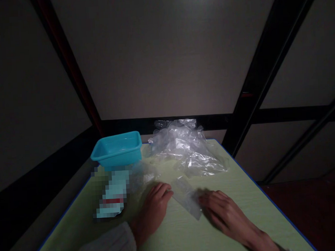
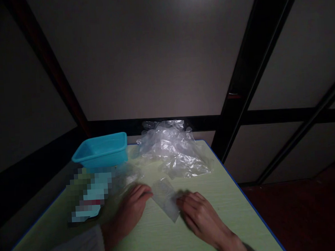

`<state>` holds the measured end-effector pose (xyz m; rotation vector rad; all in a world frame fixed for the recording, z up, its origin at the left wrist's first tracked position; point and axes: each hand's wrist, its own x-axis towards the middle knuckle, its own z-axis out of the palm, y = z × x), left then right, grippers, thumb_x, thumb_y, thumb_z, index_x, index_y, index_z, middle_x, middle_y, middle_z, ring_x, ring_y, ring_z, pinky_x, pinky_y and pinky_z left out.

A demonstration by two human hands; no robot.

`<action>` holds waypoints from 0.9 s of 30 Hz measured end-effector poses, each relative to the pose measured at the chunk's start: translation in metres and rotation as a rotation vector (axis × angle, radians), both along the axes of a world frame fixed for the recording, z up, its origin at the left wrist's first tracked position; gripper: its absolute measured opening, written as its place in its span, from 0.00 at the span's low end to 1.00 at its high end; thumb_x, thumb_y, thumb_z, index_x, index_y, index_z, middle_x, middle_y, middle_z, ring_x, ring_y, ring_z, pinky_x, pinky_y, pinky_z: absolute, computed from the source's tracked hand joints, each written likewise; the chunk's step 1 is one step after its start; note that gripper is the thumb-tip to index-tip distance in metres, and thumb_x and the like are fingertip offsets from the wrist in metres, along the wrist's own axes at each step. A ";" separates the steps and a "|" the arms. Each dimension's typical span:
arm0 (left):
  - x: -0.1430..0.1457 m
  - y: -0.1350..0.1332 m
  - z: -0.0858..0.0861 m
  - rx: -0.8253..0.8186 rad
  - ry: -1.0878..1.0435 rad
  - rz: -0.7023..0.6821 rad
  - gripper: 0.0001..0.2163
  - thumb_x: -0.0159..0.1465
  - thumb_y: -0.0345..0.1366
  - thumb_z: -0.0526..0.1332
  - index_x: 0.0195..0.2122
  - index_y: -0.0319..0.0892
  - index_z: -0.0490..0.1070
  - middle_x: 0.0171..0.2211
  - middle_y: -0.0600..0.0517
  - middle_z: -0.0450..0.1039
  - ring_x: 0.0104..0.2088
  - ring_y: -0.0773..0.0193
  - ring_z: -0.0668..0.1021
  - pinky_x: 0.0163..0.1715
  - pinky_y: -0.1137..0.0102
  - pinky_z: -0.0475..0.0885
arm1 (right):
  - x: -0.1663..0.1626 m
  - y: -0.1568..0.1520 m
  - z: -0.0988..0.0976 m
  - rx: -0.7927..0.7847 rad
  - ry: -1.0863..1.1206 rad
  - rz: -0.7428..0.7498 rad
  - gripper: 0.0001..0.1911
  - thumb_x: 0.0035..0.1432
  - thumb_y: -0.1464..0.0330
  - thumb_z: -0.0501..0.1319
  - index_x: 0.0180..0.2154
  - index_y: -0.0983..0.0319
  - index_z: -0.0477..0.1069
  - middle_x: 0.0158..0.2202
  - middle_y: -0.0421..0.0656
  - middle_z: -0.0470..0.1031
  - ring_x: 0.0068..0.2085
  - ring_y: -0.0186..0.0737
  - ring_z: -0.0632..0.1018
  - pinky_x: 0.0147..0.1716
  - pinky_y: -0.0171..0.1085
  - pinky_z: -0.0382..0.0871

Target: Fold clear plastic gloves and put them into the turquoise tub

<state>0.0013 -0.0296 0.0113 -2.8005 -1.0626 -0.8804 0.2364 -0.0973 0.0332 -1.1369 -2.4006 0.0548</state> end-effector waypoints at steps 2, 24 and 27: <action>0.003 -0.009 0.005 -0.071 -0.012 -0.041 0.14 0.55 0.16 0.54 0.32 0.40 0.72 0.32 0.52 0.73 0.34 0.62 0.75 0.34 0.69 0.73 | 0.002 0.001 -0.002 -0.008 -0.024 -0.088 0.14 0.59 0.77 0.48 0.43 0.65 0.68 0.38 0.50 0.75 0.39 0.44 0.74 0.39 0.45 0.69; -0.004 -0.023 0.008 -0.110 0.051 -0.293 0.07 0.56 0.21 0.58 0.28 0.41 0.67 0.30 0.55 0.71 0.32 0.65 0.71 0.32 0.72 0.66 | -0.004 0.000 -0.012 0.059 -0.039 0.157 0.14 0.67 0.70 0.47 0.40 0.63 0.71 0.38 0.43 0.77 0.36 0.37 0.76 0.37 0.37 0.71; -0.005 -0.021 0.008 -0.119 0.091 -0.317 0.07 0.55 0.22 0.59 0.28 0.41 0.66 0.31 0.55 0.71 0.32 0.66 0.71 0.33 0.72 0.66 | -0.002 0.002 -0.016 0.107 -0.070 0.138 0.14 0.66 0.71 0.47 0.39 0.63 0.71 0.37 0.42 0.77 0.35 0.36 0.75 0.38 0.37 0.71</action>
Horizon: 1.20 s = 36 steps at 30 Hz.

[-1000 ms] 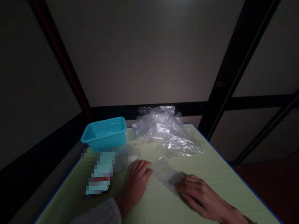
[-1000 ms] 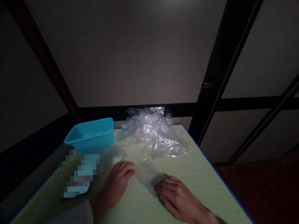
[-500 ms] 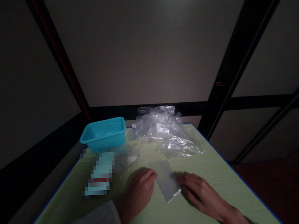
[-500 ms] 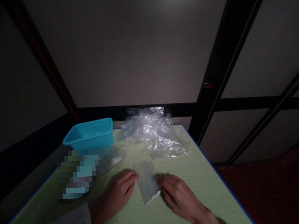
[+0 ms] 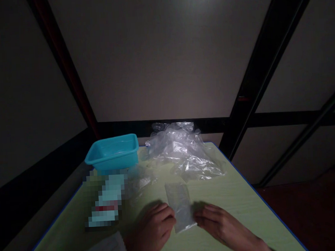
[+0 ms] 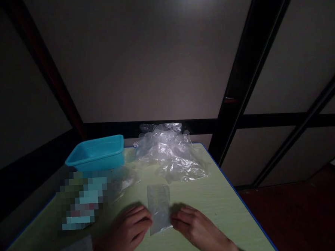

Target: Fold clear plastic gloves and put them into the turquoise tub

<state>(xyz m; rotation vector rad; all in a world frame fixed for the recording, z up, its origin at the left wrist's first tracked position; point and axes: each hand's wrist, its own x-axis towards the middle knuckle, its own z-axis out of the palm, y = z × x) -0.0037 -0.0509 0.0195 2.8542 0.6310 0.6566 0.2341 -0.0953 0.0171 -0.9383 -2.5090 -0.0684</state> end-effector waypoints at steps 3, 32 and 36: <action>0.000 0.002 0.001 -0.008 0.010 0.011 0.08 0.55 0.21 0.59 0.27 0.41 0.66 0.30 0.55 0.71 0.32 0.66 0.70 0.33 0.71 0.66 | 0.000 0.001 -0.001 0.053 0.007 -0.022 0.15 0.67 0.72 0.47 0.37 0.64 0.72 0.36 0.42 0.77 0.34 0.36 0.75 0.39 0.37 0.71; 0.012 -0.009 -0.003 0.181 0.035 0.096 0.11 0.53 0.43 0.65 0.28 0.41 0.66 0.27 0.54 0.70 0.31 0.63 0.71 0.36 0.67 0.67 | -0.011 -0.003 -0.003 0.100 -0.018 -0.105 0.13 0.64 0.72 0.48 0.30 0.62 0.67 0.26 0.42 0.72 0.29 0.38 0.71 0.33 0.38 0.64; 0.015 -0.009 -0.005 0.247 0.050 0.106 0.04 0.58 0.33 0.60 0.28 0.41 0.66 0.27 0.54 0.70 0.31 0.63 0.71 0.35 0.67 0.66 | -0.010 -0.004 -0.001 0.060 0.003 -0.133 0.13 0.63 0.73 0.47 0.30 0.61 0.68 0.24 0.41 0.71 0.29 0.39 0.71 0.34 0.39 0.64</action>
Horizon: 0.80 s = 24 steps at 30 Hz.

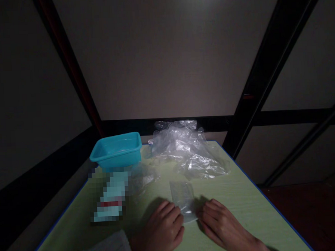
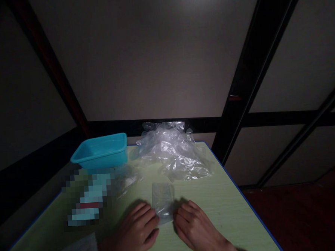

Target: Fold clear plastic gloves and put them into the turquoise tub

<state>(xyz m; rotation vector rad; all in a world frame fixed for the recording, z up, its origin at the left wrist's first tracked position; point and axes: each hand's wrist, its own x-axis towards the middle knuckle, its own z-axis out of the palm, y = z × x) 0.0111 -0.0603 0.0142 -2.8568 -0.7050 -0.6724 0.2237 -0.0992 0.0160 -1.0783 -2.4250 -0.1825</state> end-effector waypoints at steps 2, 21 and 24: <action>0.000 0.001 0.000 0.038 0.011 -0.006 0.05 0.59 0.27 0.58 0.27 0.41 0.65 0.26 0.54 0.69 0.29 0.64 0.71 0.33 0.68 0.66 | 0.001 0.000 0.002 -0.020 0.017 0.009 0.11 0.62 0.71 0.49 0.32 0.62 0.69 0.28 0.43 0.74 0.31 0.40 0.72 0.36 0.40 0.65; -0.003 -0.003 0.000 -0.356 -0.051 0.102 0.18 0.51 0.34 0.63 0.43 0.43 0.66 0.42 0.49 0.70 0.42 0.55 0.71 0.42 0.62 0.70 | 0.002 0.008 0.006 -0.200 -0.073 0.111 0.14 0.60 0.72 0.54 0.48 0.65 0.68 0.49 0.49 0.74 0.49 0.43 0.74 0.50 0.43 0.67; -0.003 -0.001 0.001 -0.437 -0.026 0.157 0.24 0.49 0.33 0.62 0.49 0.42 0.63 0.46 0.47 0.69 0.47 0.53 0.70 0.49 0.60 0.67 | 0.002 0.008 0.005 -0.201 -0.096 0.115 0.14 0.61 0.72 0.53 0.48 0.65 0.68 0.49 0.49 0.74 0.49 0.44 0.74 0.49 0.43 0.67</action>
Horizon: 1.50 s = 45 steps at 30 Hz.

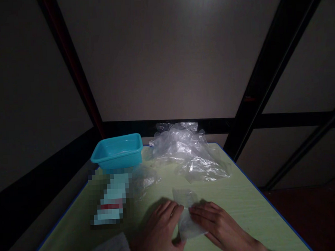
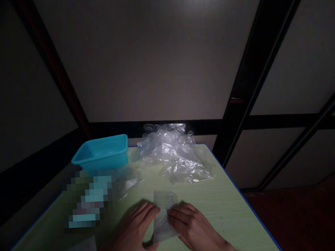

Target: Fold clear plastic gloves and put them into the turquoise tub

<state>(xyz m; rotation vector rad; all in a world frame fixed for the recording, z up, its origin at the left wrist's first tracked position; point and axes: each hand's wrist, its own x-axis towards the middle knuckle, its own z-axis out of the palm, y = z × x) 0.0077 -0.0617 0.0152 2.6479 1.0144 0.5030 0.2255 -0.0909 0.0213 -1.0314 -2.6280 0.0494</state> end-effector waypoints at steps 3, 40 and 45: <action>0.000 0.001 0.001 -0.021 0.009 0.003 0.27 0.48 0.31 0.60 0.51 0.42 0.62 0.48 0.45 0.69 0.48 0.52 0.70 0.50 0.59 0.67 | 0.000 0.001 0.000 -0.020 0.001 -0.009 0.14 0.61 0.73 0.53 0.48 0.65 0.68 0.49 0.49 0.74 0.48 0.44 0.74 0.48 0.43 0.67; 0.007 0.034 -0.006 -0.684 -0.642 0.281 0.18 0.47 0.23 0.56 0.40 0.42 0.64 0.23 0.58 0.72 0.26 0.64 0.74 0.29 0.71 0.67 | -0.020 0.051 -0.016 -0.520 0.732 -0.492 0.14 0.51 0.61 0.53 0.19 0.61 0.56 0.17 0.36 0.57 0.20 0.30 0.59 0.18 0.30 0.49; 0.005 0.033 -0.005 -0.686 -0.670 0.258 0.15 0.50 0.27 0.55 0.40 0.43 0.62 0.23 0.59 0.71 0.28 0.64 0.75 0.30 0.72 0.68 | -0.022 0.048 -0.015 -0.482 0.741 -0.519 0.04 0.50 0.69 0.53 0.31 0.62 0.62 0.18 0.35 0.62 0.20 0.32 0.63 0.18 0.30 0.53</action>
